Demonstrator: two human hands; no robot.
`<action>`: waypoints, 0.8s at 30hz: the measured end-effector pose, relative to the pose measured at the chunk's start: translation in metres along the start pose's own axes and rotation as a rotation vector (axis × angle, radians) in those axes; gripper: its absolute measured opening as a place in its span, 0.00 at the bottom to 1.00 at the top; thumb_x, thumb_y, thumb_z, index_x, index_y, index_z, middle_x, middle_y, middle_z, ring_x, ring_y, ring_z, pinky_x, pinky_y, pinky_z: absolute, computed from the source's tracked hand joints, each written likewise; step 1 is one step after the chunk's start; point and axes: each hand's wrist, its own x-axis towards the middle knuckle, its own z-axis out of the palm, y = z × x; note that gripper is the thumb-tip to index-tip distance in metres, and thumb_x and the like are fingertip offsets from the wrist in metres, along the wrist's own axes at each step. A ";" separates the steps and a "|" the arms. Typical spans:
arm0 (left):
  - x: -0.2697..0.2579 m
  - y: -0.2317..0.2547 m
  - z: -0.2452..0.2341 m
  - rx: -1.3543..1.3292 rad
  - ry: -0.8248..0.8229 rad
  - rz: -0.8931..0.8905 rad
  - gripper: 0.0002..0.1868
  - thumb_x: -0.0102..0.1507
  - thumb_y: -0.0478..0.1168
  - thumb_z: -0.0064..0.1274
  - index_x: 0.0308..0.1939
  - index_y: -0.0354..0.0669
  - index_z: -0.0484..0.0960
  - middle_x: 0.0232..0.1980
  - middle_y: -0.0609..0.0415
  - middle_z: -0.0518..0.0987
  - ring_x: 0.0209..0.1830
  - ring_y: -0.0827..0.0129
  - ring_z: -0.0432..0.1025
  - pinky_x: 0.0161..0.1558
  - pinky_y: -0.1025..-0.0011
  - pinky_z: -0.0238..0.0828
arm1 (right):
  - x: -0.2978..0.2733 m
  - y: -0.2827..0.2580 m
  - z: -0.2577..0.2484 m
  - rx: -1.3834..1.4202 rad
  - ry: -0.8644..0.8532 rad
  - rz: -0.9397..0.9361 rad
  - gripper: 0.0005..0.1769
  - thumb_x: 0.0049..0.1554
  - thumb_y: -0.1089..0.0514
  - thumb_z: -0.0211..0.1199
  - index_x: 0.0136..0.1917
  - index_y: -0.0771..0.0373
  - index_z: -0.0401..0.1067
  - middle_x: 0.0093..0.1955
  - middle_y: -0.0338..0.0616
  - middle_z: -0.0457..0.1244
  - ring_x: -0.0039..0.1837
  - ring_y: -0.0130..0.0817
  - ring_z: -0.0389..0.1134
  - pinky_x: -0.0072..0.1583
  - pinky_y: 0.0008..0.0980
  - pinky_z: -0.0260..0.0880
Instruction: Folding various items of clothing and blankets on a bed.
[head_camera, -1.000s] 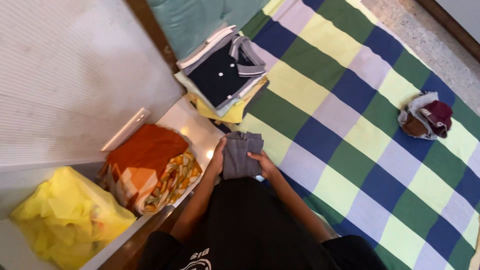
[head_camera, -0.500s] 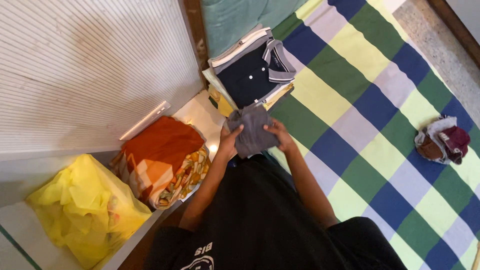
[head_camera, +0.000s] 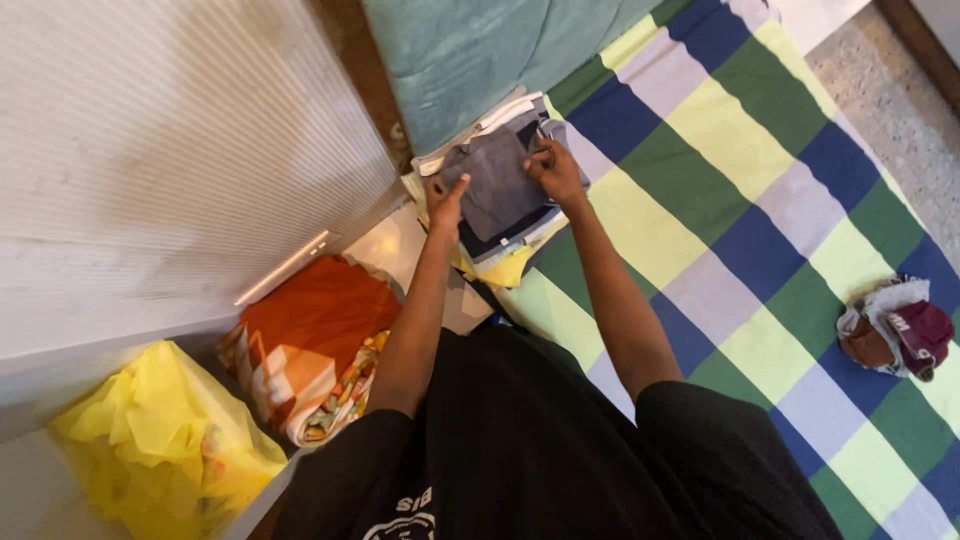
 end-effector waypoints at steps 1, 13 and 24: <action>-0.015 0.005 0.005 0.006 0.001 -0.014 0.41 0.58 0.45 0.68 0.70 0.37 0.66 0.67 0.46 0.74 0.66 0.58 0.69 0.66 0.62 0.64 | -0.013 0.000 0.002 0.003 0.003 0.014 0.32 0.57 0.60 0.70 0.72 0.64 0.64 0.61 0.48 0.67 0.61 0.39 0.71 0.63 0.36 0.73; -0.055 0.010 0.010 1.449 -0.291 0.752 0.36 0.67 0.51 0.49 0.79 0.46 0.62 0.85 0.47 0.49 0.87 0.45 0.38 0.78 0.34 0.29 | -0.063 -0.019 0.062 -1.011 0.058 -0.542 0.33 0.61 0.47 0.57 0.79 0.52 0.61 0.85 0.50 0.44 0.86 0.57 0.36 0.76 0.73 0.33; -0.080 0.019 0.015 1.445 -0.303 0.763 0.44 0.65 0.56 0.51 0.82 0.46 0.55 0.86 0.46 0.45 0.86 0.43 0.32 0.73 0.29 0.21 | -0.095 -0.015 0.060 -0.984 0.146 -0.385 0.35 0.63 0.44 0.56 0.80 0.52 0.57 0.86 0.49 0.39 0.86 0.57 0.32 0.75 0.74 0.32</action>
